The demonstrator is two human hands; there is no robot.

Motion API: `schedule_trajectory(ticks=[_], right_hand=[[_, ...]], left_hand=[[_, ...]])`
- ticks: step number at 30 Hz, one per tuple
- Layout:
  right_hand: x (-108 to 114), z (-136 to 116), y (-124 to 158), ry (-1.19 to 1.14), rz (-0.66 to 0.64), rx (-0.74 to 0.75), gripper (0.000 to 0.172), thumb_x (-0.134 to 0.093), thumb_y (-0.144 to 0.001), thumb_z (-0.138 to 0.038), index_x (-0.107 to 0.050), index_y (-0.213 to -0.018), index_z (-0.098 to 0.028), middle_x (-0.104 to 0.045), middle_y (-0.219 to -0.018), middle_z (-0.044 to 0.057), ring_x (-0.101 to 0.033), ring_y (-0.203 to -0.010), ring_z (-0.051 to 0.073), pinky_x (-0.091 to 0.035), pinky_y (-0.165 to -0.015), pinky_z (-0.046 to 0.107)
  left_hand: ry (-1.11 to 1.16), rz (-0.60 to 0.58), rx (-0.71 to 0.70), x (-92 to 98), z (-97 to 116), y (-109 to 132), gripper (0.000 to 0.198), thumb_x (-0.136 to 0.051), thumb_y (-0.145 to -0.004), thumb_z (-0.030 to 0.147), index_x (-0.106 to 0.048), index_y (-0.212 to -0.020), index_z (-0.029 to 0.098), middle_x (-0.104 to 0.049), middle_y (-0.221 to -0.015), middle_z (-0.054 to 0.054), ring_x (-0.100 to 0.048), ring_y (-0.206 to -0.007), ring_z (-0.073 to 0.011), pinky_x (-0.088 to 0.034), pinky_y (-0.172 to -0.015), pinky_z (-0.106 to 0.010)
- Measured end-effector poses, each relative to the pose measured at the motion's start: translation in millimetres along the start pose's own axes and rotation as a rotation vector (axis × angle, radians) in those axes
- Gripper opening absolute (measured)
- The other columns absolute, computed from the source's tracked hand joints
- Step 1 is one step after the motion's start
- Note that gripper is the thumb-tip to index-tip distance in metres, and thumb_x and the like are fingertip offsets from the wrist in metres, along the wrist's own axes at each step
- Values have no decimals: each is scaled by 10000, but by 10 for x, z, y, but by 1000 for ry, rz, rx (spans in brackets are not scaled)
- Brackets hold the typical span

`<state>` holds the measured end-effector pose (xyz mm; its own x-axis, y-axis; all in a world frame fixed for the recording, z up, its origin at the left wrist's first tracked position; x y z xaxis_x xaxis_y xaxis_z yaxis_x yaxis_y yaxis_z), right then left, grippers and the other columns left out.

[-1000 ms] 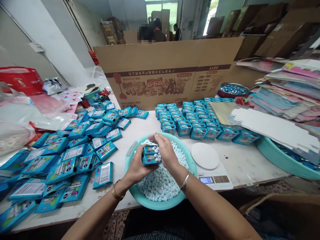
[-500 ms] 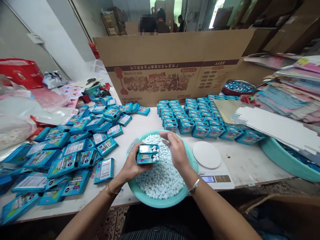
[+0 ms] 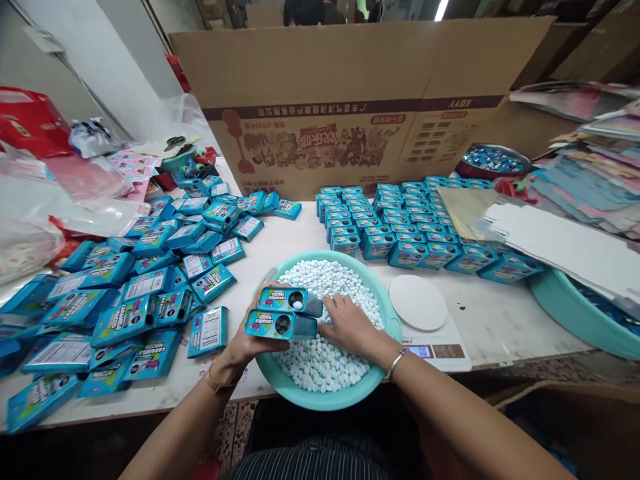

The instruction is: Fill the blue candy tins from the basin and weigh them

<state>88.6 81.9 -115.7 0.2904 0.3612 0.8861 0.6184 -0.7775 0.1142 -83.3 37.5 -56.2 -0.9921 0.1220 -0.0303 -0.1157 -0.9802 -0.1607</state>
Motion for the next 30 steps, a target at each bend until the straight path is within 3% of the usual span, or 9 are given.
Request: schedule_trajectory(ticks=[6,8,11,13,15,18,20,25,30], right_hand=[[52,163,-37,-458,65,-106,120,-604,-843,-308,-650,-922,-231,-690,-923,63,-623,-857,248,-473,-791,358],[96,249,-42,-765,76,-238,156,-653,-813,-381,-625,-816,-228,-649,-753,14,-586,-679,191,-460,-633,293],[157,259,-15,-1374,65,-499,236,-729,-770,-396,-585,-813,-214,-584,-661,-30,-459,-482,95,-310,-404,187],[269,142,-7,-1733,111,-592,191,-720,-794,-314,-572,-837,-201,-562,-645,-38,-418,-441,63,-240,-342,150],[427,8,-10,-1957,251,-609,110,-668,-833,-237,-568,-843,-192,-541,-612,-45,-442,-440,61,-298,-336,134],[601,-160,-1,-2053,538,-589,84,-652,-846,-229,-574,-848,-197,-596,-633,-28,-582,-540,103,-519,-473,187],[661,-259,-15,-2026,674,-526,130,-691,-814,-268,-588,-858,-202,-645,-693,-12,-642,-628,136,-582,-565,247],[809,-355,-97,-1887,851,-275,171,-715,-731,-308,-621,-835,-210,-591,-657,-44,-570,-603,114,-520,-552,232],[880,-350,-104,-1818,826,-228,155,-705,-708,-296,-617,-791,-198,-547,-630,-49,-470,-526,82,-423,-503,205]], left_hand=[[-72,-94,18,-44,90,99,854,-900,-620,475,-476,-1330,261,-589,-1308,-105,-585,-1230,-330,-485,-1085,-490],[-110,-121,42,-62,90,129,821,-880,-655,438,-456,-1331,244,-595,-1285,-109,-606,-1192,-316,-515,-1046,-467],[-200,-114,79,-86,48,134,804,-858,-674,374,-429,-1336,219,-601,-1248,-103,-629,-1129,-300,-527,-1012,-460],[-290,-71,66,-103,13,101,791,-843,-672,324,-427,-1334,206,-587,-1256,-105,-607,-1153,-308,-494,-1042,-482],[-383,5,32,-119,-21,50,777,-825,-665,287,-430,-1328,196,-559,-1283,-119,-565,-1206,-328,-451,-1076,-516],[-511,118,-26,-165,-46,-25,759,-808,-640,244,-447,-1306,192,-543,-1285,-127,-514,-1250,-354,-398,-1098,-554],[-546,142,-48,-221,-38,-54,748,-801,-624,207,-462,-1291,199,-549,-1271,-120,-507,-1248,-353,-390,-1094,-547],[-400,73,-12,-318,18,-47,744,-820,-613,185,-475,-1272,211,-560,-1255,-98,-558,-1188,-312,-434,-1057,-480],[-220,48,53,-296,-17,-52,757,-849,-594,213,-483,-1257,187,-594,-1217,-95,-592,-1136,-299,-453,-1043,-461]])
Point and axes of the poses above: each hand's wrist, its own y-axis away from the middle knuckle, its own x-axis out of the back of the hand, z = x × y, the point moved 7 cm from there along -y, towards the middle knuckle
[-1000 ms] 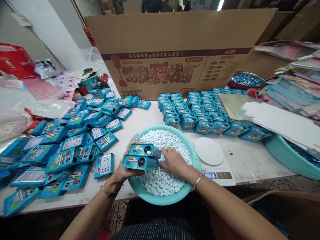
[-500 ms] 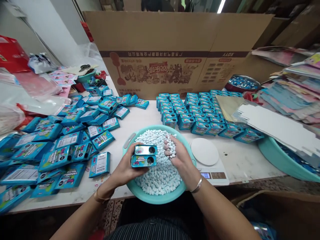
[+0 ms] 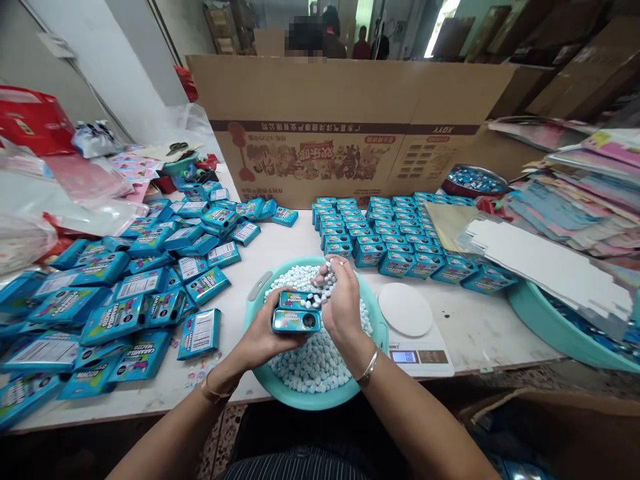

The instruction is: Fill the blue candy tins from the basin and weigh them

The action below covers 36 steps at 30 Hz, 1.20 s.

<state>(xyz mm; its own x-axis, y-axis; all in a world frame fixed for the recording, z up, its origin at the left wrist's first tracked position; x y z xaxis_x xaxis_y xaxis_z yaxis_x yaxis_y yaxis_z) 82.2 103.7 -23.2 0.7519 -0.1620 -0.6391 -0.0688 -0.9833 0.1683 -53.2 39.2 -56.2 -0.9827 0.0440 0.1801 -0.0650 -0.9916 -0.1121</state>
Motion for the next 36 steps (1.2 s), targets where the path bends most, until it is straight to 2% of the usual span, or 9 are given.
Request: schedule_trajectory(ticks=[2,5,8,12,17,22,25,32,36], right_hand=[[-3,-4,18,9,-15,5,169,-710,-717,-297,-611,-807,-194,-542,-635,-50,-465,-518,73,-419,-516,199],[0,18,18,4,-4,-7,167,-711,-724,-285,-598,-803,-190,-530,-633,-51,-461,-515,67,-402,-512,191],[5,50,-21,-56,21,-76,176,-701,-744,-271,-542,-742,-195,-473,-604,-70,-389,-471,55,-357,-470,188],[-3,18,-3,-145,8,-154,184,-702,-757,-239,-523,-754,-197,-421,-605,-91,-313,-447,41,-342,-460,180],[-57,-120,156,-119,-32,-84,162,-720,-751,-255,-593,-830,-192,-460,-632,-77,-352,-482,47,-361,-482,180],[-133,-172,250,-28,-66,57,139,-692,-787,-302,-593,-791,-205,-498,-643,-56,-444,-563,80,-449,-603,223],[-136,-156,242,0,-69,109,142,-678,-804,-314,-588,-781,-206,-497,-650,-53,-446,-579,84,-435,-608,220],[-130,-96,128,-125,-54,-4,163,-695,-774,-280,-547,-794,-215,-419,-640,-76,-397,-535,74,-372,-525,200],[-131,-116,158,-29,-60,46,131,-693,-758,-285,-591,-784,-206,-460,-647,-60,-432,-571,84,-388,-542,204]], left_hand=[[52,47,27,28,-42,-20,745,-847,-611,237,-476,-1255,182,-606,-1198,-96,-599,-1130,-300,-466,-1029,-460],[-22,82,4,48,-27,-38,746,-851,-587,229,-498,-1242,178,-599,-1202,-102,-587,-1144,-315,-455,-1042,-485],[-54,-14,-13,-3,-1,-35,748,-858,-554,211,-526,-1223,176,-601,-1194,-97,-593,-1118,-305,-456,-1039,-476],[127,-73,26,-13,-104,-24,815,-889,-545,250,-497,-1257,193,-623,-1165,-80,-626,-1061,-281,-502,-982,-427],[233,29,5,46,-214,-44,920,-931,-555,343,-437,-1323,229,-605,-1223,-90,-631,-1087,-290,-511,-976,-430],[120,65,-125,14,-6,-90,774,-891,-623,315,-482,-1274,228,-548,-1298,-92,-581,-1172,-285,-460,-1050,-432],[146,58,-80,-26,14,-123,802,-888,-614,313,-463,-1289,220,-568,-1267,-87,-595,-1140,-278,-473,-1029,-423],[119,93,-3,1,-62,-89,837,-889,-601,301,-442,-1304,221,-554,-1298,-90,-576,-1183,-285,-443,-1064,-438],[55,86,-12,-11,-39,-104,808,-862,-606,272,-451,-1299,211,-558,-1281,-84,-578,-1172,-284,-453,-1049,-431]])
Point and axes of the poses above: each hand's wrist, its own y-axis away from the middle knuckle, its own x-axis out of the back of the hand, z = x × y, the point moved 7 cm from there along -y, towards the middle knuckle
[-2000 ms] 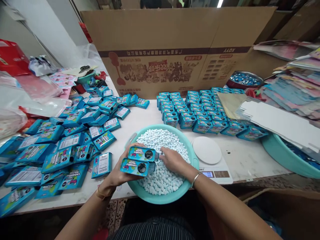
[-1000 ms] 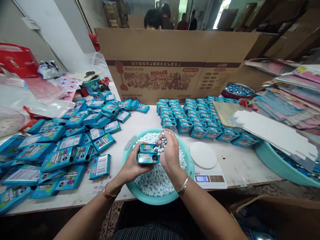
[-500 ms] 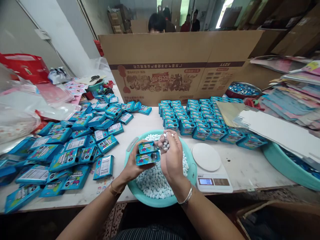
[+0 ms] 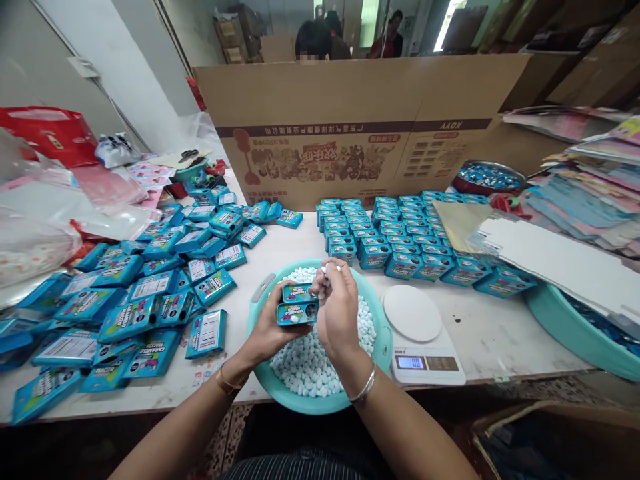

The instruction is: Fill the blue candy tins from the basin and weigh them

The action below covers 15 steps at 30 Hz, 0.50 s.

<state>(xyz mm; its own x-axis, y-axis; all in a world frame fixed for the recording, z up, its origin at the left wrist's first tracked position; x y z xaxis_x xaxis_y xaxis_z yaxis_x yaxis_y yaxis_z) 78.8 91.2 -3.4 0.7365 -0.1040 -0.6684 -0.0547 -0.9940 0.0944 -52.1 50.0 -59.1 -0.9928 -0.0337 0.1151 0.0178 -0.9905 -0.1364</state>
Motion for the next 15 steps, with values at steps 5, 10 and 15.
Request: schedule_trajectory(ticks=[5,10,15], right_hand=[[3,90,24,33,-13,-6,124,-701,-758,-286,-616,-771,-197,-496,-639,-51,-457,-589,86,-405,-563,197],[53,123,-80,-211,43,-147,132,-680,-774,-208,-550,-758,-196,-424,-615,-75,-408,-537,70,-395,-521,178],[291,62,-229,-313,75,-331,154,-636,-817,-171,-489,-782,-202,-382,-616,-87,-370,-481,62,-359,-452,169]], left_hand=[[-83,14,87,3,1,-87,780,-850,-555,187,-492,-1249,191,-596,-1193,-72,-594,-1108,-290,-478,-1001,-445],[-24,-9,102,51,-27,-147,783,-857,-543,229,-492,-1234,180,-632,-1120,-58,-626,-1030,-263,-505,-956,-420],[41,-42,13,170,33,-45,866,-922,-540,347,-485,-1277,222,-620,-1231,-87,-620,-1123,-297,-497,-1017,-457]])
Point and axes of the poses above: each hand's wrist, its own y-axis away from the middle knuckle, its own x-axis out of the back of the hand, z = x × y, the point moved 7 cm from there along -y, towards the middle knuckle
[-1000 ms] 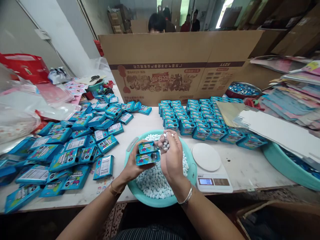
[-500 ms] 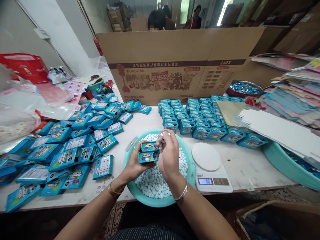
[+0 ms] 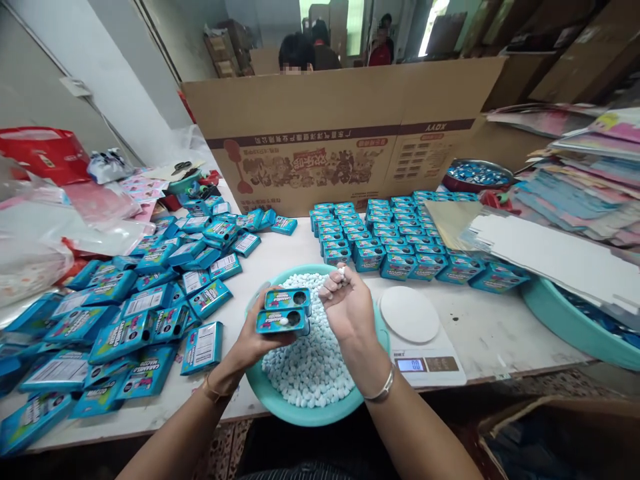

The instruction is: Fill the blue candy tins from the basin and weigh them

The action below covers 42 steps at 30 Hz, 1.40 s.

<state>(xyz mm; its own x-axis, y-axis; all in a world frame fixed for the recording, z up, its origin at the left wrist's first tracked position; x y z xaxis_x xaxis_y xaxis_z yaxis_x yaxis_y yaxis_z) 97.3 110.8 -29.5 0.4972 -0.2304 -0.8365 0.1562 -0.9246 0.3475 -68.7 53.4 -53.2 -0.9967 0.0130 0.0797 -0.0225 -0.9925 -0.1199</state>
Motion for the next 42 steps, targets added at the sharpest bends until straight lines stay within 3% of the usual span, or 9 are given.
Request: schedule_trajectory(ticks=[8,12,16,20,25,29,32,36,42], right_hand=[[663,-55,-33,30,96,-61,157,-636,-748,-141,-491,-760,-200,-401,-602,-73,-386,-461,67,-326,-377,153],[820,-145,-13,49,99,-20,173,-668,-715,-165,-509,-772,-199,-409,-603,-74,-405,-464,70,-348,-381,162],[895,-437,30,13,153,59,149,-647,-724,-166,-507,-766,-194,-412,-591,-79,-395,-448,62,-322,-377,158],[1022,-881,91,-31,154,184,146,-631,-735,-154,-494,-760,-197,-411,-591,-84,-392,-445,56,-317,-382,153],[1400,-1454,189,-54,186,354,171,-635,-739,-153,-471,-744,-203,-409,-588,-91,-387,-437,50,-335,-392,148],[1738,-1752,269,-95,243,442,176,-624,-726,-154,-455,-726,-205,-403,-570,-95,-396,-426,48,-337,-392,143],[1951,-1890,324,-109,283,497,178,-609,-724,-153,-439,-720,-207,-410,-553,-96,-392,-413,44,-325,-393,135],[2185,-1993,386,-146,345,523,154,-589,-713,-139,-449,-724,-204,-421,-535,-100,-390,-402,38,-309,-395,126],[2377,-2067,408,-214,364,512,134,-549,-699,-117,-450,-728,-203,-442,-526,-97,-400,-401,44,-313,-393,125]], left_hand=[[115,-15,0,42,-17,12,929,-951,-474,494,-529,-1267,256,-619,-1259,-97,-585,-1201,-366,-448,-1078,-539],[68,-10,-4,-22,75,-108,893,-942,-497,420,-545,-1272,225,-634,-1238,-92,-599,-1179,-343,-457,-1069,-491],[71,-62,41,-208,160,-243,830,-940,-497,340,-579,-1238,242,-648,-1222,-68,-610,-1152,-319,-489,-1030,-460],[166,-136,123,-566,188,-457,863,-943,-477,312,-562,-1246,218,-668,-1134,-66,-650,-1035,-299,-547,-912,-437],[244,-298,122,-1351,259,-787,886,-945,-457,267,-532,-1240,223,-682,-1056,-42,-671,-956,-258,-544,-888,-404],[220,-339,140,-2007,90,-947,854,-924,-455,247,-525,-1211,222,-683,-1042,-44,-672,-950,-249,-544,-889,-407],[76,-323,145,-2337,-138,-1018,803,-881,-477,202,-525,-1196,219,-674,-1028,-38,-666,-923,-234,-543,-877,-409],[-76,-315,153,-2505,-368,-1099,788,-845,-438,129,-559,-1170,183,-614,-1017,-42,-619,-958,-251,-510,-925,-465],[-233,-302,130,-2441,-414,-1117,890,-867,-338,96,-631,-1192,169,-486,-1004,-29,-536,-1071,-309,-420,-1057,-509]])
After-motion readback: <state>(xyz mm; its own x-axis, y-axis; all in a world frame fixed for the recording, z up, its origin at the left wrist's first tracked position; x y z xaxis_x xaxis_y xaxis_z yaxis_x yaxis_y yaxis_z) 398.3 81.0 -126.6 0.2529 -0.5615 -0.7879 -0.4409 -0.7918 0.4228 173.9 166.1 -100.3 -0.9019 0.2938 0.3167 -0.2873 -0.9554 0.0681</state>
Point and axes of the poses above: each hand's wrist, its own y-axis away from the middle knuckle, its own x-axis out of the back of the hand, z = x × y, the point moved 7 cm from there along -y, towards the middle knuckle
